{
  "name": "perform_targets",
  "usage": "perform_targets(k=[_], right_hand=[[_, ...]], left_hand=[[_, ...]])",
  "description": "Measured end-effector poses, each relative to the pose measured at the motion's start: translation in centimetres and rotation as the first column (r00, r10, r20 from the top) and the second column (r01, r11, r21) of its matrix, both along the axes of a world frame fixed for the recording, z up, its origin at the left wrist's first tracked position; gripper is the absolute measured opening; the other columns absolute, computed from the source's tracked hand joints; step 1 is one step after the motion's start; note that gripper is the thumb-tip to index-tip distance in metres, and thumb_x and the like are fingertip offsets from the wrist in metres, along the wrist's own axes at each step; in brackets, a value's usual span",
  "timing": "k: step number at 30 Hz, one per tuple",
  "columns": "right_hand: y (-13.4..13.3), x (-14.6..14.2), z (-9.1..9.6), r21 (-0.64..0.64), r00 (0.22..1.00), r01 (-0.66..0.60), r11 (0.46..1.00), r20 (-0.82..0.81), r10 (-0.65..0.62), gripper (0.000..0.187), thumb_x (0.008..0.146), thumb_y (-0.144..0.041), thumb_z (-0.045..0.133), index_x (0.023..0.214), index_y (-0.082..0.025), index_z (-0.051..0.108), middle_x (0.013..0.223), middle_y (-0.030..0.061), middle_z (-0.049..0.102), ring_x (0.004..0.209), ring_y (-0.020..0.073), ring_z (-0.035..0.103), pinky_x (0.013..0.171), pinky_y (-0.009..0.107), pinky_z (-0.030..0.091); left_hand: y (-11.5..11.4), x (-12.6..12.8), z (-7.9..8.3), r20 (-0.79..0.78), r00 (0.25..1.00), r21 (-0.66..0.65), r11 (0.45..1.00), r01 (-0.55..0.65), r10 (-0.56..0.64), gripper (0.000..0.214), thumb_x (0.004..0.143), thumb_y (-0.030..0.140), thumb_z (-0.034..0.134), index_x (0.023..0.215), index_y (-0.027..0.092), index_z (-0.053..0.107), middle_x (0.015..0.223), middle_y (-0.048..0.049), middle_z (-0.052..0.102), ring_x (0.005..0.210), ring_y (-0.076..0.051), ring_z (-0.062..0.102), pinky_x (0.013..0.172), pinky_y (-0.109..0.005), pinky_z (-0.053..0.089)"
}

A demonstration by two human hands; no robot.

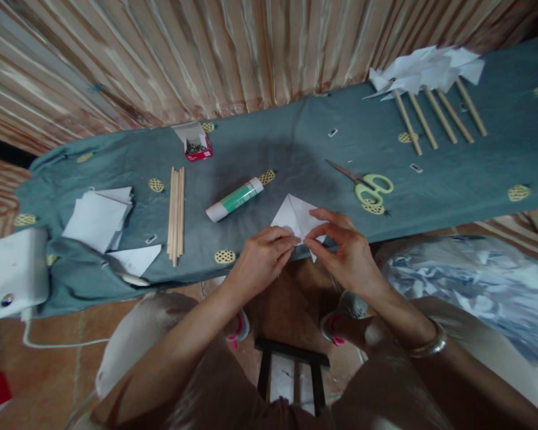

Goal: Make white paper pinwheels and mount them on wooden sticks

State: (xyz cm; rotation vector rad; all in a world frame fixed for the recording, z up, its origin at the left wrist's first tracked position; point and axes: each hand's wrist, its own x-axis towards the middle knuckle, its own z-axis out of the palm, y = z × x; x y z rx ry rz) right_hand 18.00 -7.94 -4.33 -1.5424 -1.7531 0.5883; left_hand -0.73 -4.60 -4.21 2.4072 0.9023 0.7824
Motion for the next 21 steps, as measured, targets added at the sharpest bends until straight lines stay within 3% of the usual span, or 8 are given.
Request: perform_targets(k=[15, 21], right_hand=[[-0.08, -0.05, 0.17, -0.002, 1.0, 0.001, 1.0, 0.025, -0.001, 0.006, 0.084, -0.024, 0.061, 0.079, -0.023, 0.065, 0.122, 0.01, 0.063, 0.116, 0.0289, 0.057, 0.099, 0.051, 0.045], [-0.17, -0.01, 0.13, 0.097, 0.994, -0.064, 0.993, 0.1, 0.054, 0.02, 0.091, -0.024, 0.05, 0.101, -0.023, 0.067, 0.131, 0.0104, 0.057, 0.122, 0.0287, 0.052, 0.103, 0.051, 0.043]], left_hand=[[0.28, 0.1, 0.27, -0.021, 1.0, -0.033, 0.999, 0.012, -0.012, 0.019, 0.089, 0.011, 0.053, 0.098, 0.014, 0.069, 0.092, -0.0063, 0.068, 0.085, -0.015, 0.067, 0.076, -0.028, 0.057], [0.25, 0.1, 0.17, -0.014, 1.0, -0.036, 0.999, 0.006, -0.007, 0.02, 0.089, 0.012, 0.053, 0.099, 0.015, 0.07, 0.093, -0.0058, 0.069, 0.085, -0.015, 0.068, 0.078, -0.028, 0.057]])
